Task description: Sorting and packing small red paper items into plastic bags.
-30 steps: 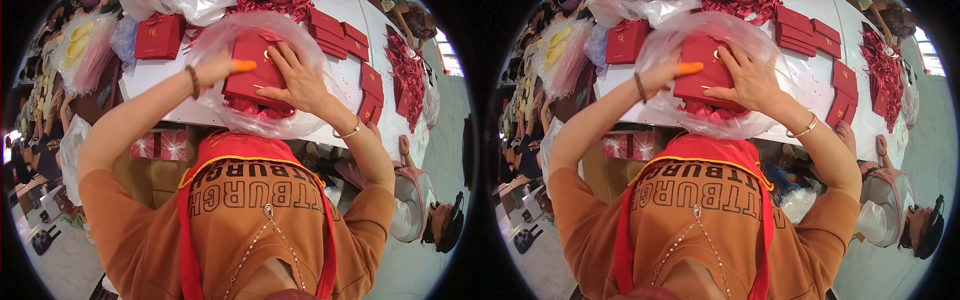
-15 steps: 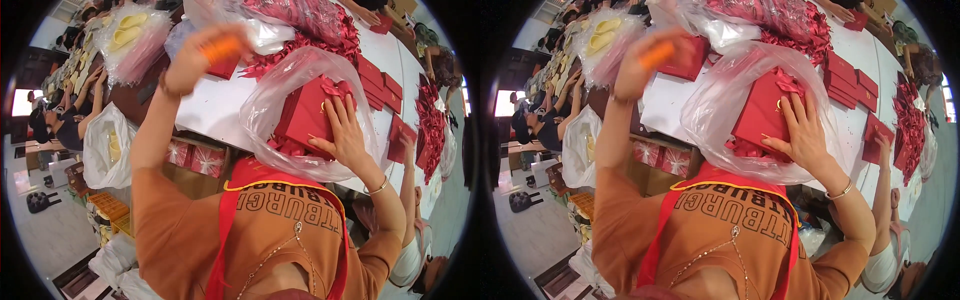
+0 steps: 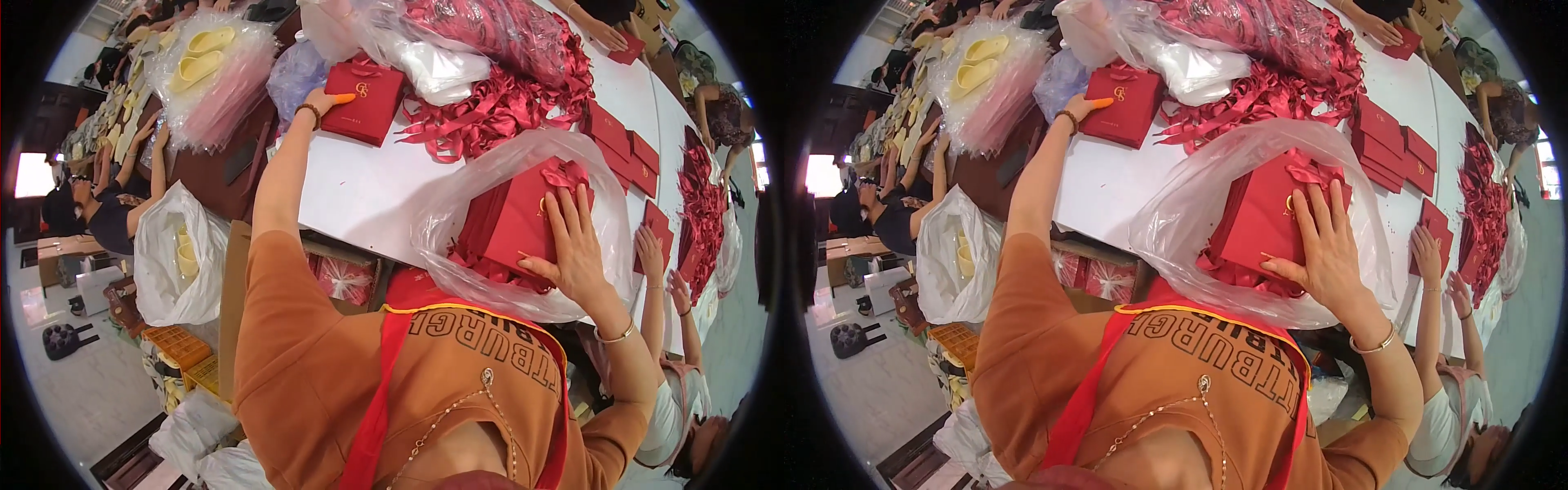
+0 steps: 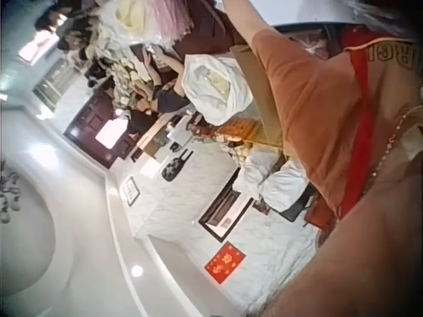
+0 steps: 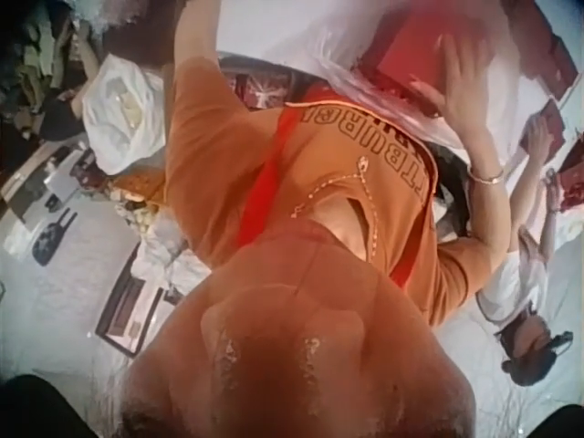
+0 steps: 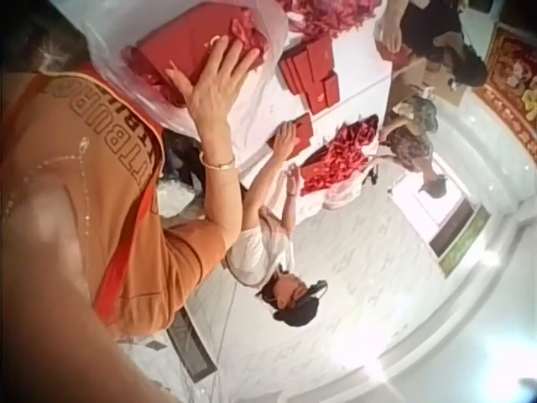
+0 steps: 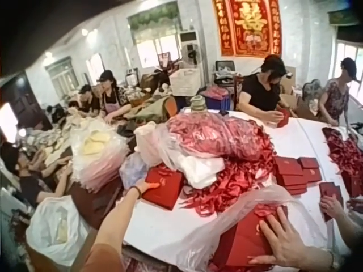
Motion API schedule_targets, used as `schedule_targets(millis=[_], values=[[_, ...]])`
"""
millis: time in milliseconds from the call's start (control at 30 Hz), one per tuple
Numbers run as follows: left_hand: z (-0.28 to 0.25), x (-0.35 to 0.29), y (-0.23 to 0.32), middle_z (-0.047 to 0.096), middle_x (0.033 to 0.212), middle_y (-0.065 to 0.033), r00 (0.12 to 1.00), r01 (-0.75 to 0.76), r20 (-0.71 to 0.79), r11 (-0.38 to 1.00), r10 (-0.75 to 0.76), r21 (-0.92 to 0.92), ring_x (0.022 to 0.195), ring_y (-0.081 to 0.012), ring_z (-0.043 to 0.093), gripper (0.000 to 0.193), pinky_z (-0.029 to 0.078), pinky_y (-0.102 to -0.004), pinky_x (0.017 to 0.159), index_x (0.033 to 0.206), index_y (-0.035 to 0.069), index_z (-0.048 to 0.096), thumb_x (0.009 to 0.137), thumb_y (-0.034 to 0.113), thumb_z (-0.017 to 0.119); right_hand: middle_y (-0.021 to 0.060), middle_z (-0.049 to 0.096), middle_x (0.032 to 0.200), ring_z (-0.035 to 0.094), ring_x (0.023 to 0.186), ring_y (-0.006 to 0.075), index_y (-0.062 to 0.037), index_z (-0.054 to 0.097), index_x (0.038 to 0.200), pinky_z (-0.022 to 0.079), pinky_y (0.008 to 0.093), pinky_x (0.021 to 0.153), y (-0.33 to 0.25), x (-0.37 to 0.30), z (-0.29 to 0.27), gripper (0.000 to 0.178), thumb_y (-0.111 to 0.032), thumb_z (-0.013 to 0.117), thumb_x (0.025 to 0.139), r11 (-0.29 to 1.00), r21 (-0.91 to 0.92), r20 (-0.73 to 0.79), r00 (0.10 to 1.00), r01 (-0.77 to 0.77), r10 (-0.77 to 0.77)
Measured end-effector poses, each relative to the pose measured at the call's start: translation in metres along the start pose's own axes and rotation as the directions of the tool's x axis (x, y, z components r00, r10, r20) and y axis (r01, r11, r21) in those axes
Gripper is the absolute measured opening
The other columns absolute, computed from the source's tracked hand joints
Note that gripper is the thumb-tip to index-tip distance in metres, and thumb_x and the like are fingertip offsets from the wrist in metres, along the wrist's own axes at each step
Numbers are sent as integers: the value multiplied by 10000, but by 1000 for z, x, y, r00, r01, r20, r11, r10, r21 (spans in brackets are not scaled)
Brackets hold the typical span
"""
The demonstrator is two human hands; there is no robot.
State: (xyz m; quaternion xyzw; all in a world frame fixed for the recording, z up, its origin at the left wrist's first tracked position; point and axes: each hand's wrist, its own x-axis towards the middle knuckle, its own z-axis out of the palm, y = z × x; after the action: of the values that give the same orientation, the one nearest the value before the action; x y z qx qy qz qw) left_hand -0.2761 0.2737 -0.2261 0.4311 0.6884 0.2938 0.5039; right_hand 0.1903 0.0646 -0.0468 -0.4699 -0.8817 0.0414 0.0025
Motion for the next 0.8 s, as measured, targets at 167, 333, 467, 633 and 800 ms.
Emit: schedule_targets(millis=[167, 333, 467, 633, 800], values=[[-11, 25, -17, 620, 935, -127, 993, 71, 103, 996, -64, -58, 796, -187, 621, 455, 504, -294, 708, 1038, -8, 544, 678, 206, 723, 218, 226, 1352, 119, 1283, 401, 9, 253, 1316, 195, 452, 1026, -1, 3, 1, 911, -603, 516, 695, 1000, 10, 9, 1000, 5, -5], [-2, 22, 0, 611, 955, -144, 987, 87, 138, 996, -84, -14, 833, -208, 606, 578, 494, -293, 706, 1074, -47, 517, 616, 213, 756, 218, 220, 1355, 108, 1286, 399, 11, 240, 1320, 186, 457, 1028, 0, 2, 1, 911, -605, 504, 703, 1000, 12, 12, 1000, 8, -8], [3, 18, 0, 614, 944, -134, 989, 102, 116, 993, -95, -57, 829, -211, 610, 590, 497, -281, 718, 1065, -46, 518, 596, 208, 770, 217, 211, 1359, 99, 1288, 398, 16, 237, 1320, 184, 458, 1028, -2, 2, 1, 916, -608, 499, 703, 1000, 12, 15, 1000, 3, -4], [18, -10, 6, 615, 948, -130, 958, 218, 246, 933, -148, -286, 776, -204, 629, 469, 524, -272, 698, 1028, -20, 540, 646, 161, 743, 220, 205, 1360, 98, 1288, 398, 22, 236, 1319, 183, 457, 1027, 0, 2, 4, 921, -608, 502, 702, 1000, 9, 15, 1000, -4, 3], [21, -16, -5, 613, 971, -132, 926, 323, 320, 857, -200, -402, 829, -208, 626, 385, 523, -323, 737, 1064, 11, 532, 719, 114, 666, 224, 207, 1356, 99, 1287, 399, 25, 236, 1317, 184, 457, 1025, -3, 1, 2, 921, -601, 512, 700, 1000, 8, 12, 1000, 8, -9]])
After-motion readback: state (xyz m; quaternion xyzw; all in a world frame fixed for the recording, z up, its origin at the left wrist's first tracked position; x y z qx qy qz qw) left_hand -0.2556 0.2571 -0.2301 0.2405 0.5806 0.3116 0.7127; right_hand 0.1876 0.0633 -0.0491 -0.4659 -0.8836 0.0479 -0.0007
